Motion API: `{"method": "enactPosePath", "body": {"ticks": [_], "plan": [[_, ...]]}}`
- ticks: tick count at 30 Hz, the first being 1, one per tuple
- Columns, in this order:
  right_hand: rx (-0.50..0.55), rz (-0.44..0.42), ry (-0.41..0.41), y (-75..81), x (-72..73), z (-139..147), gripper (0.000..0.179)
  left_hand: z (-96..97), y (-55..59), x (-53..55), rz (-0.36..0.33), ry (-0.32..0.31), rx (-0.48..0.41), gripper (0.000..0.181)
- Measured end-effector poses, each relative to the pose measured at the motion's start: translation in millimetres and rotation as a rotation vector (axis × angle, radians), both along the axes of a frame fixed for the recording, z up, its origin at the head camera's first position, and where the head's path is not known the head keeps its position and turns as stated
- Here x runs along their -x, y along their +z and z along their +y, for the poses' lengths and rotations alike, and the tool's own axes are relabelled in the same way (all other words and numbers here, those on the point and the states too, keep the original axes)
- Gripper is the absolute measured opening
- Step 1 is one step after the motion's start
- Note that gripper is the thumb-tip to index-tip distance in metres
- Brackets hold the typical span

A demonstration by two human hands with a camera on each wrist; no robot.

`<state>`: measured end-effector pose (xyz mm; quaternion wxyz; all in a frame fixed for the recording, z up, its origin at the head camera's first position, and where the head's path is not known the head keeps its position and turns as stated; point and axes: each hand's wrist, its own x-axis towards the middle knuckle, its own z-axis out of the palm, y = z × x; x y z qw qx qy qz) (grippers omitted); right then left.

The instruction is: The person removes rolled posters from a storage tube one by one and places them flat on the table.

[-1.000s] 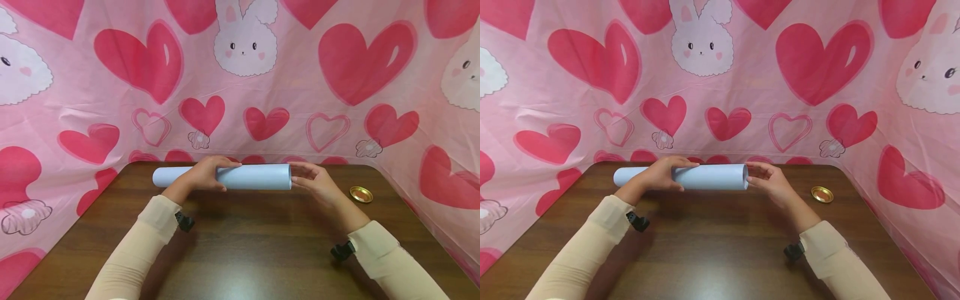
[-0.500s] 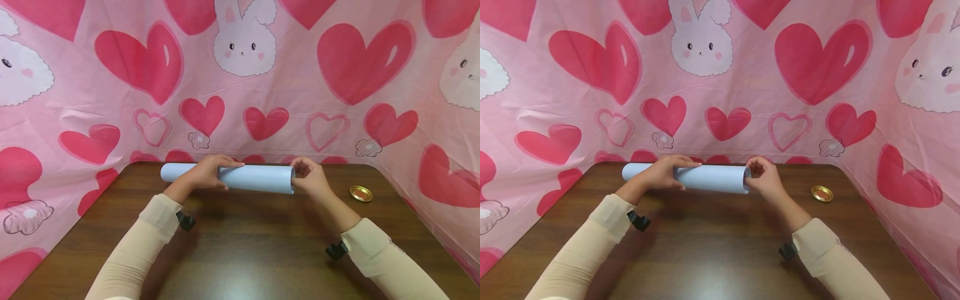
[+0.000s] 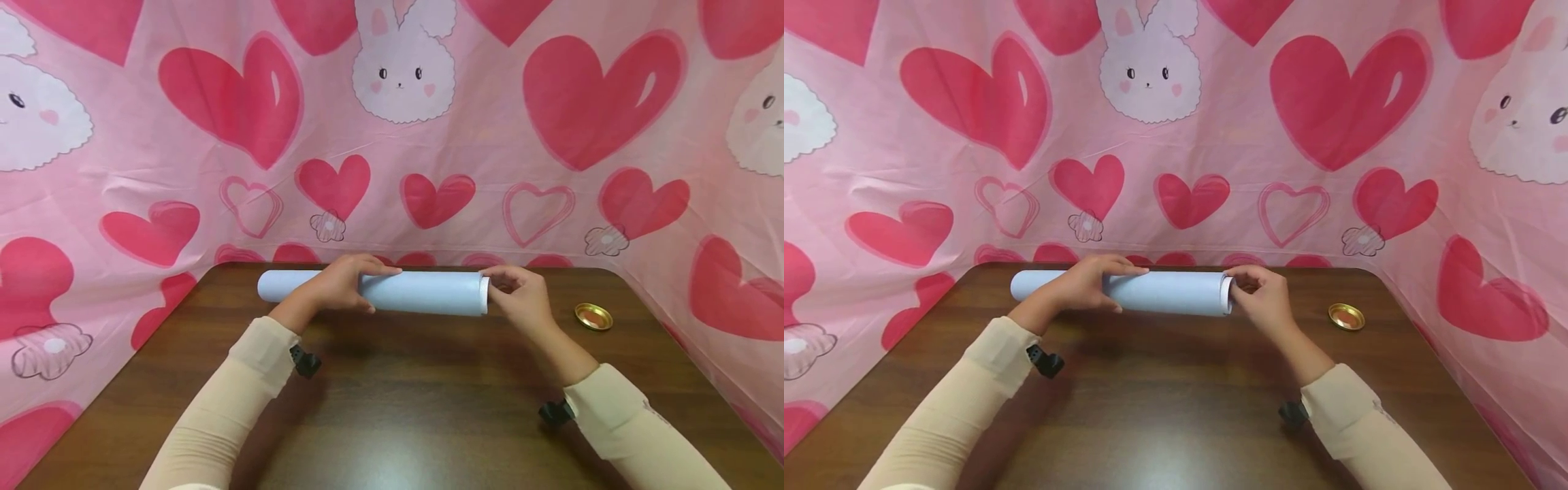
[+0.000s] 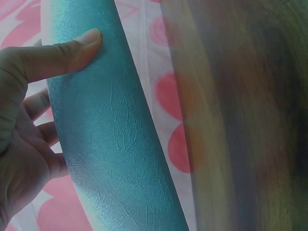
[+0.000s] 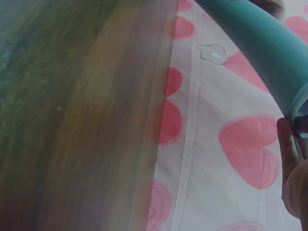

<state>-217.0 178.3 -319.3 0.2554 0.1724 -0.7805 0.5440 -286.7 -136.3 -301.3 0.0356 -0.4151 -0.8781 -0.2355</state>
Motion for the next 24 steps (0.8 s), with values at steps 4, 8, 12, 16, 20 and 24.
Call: {"method": "enactPosePath", "body": {"ticks": [4, 8, 12, 16, 20, 24], "plan": [[0.018, 0.019, -0.085, -7.6, 6.0, 1.4, 0.012, 0.4, -0.2, -0.9, -0.017, 0.016, 0.007, 0.076], [0.037, 0.037, -0.147, -20.9, 19.9, 10.8, 0.010, -2.4, -1.6, 0.1, -0.011, 0.015, 0.007, 0.076], [0.089, 0.004, -0.104, -17.9, 19.1, 25.1, 0.010, -14.2, -4.3, 0.9, -0.008, 0.061, 0.014, 0.077], [0.215, -0.063, 0.034, -16.7, 19.5, 42.6, 0.010, -25.0, -7.5, 2.0, 0.002, 0.074, 0.020, 0.077], [0.301, -0.115, 0.130, -31.1, 31.1, 59.8, 0.028, -28.0, -9.2, 2.0, 0.000, 0.080, 0.032, 0.076], [0.302, -0.145, 0.201, -35.2, 34.2, 70.7, 0.029, -29.6, -8.9, 0.4, -0.007, 0.097, 0.039, 0.077]]}}
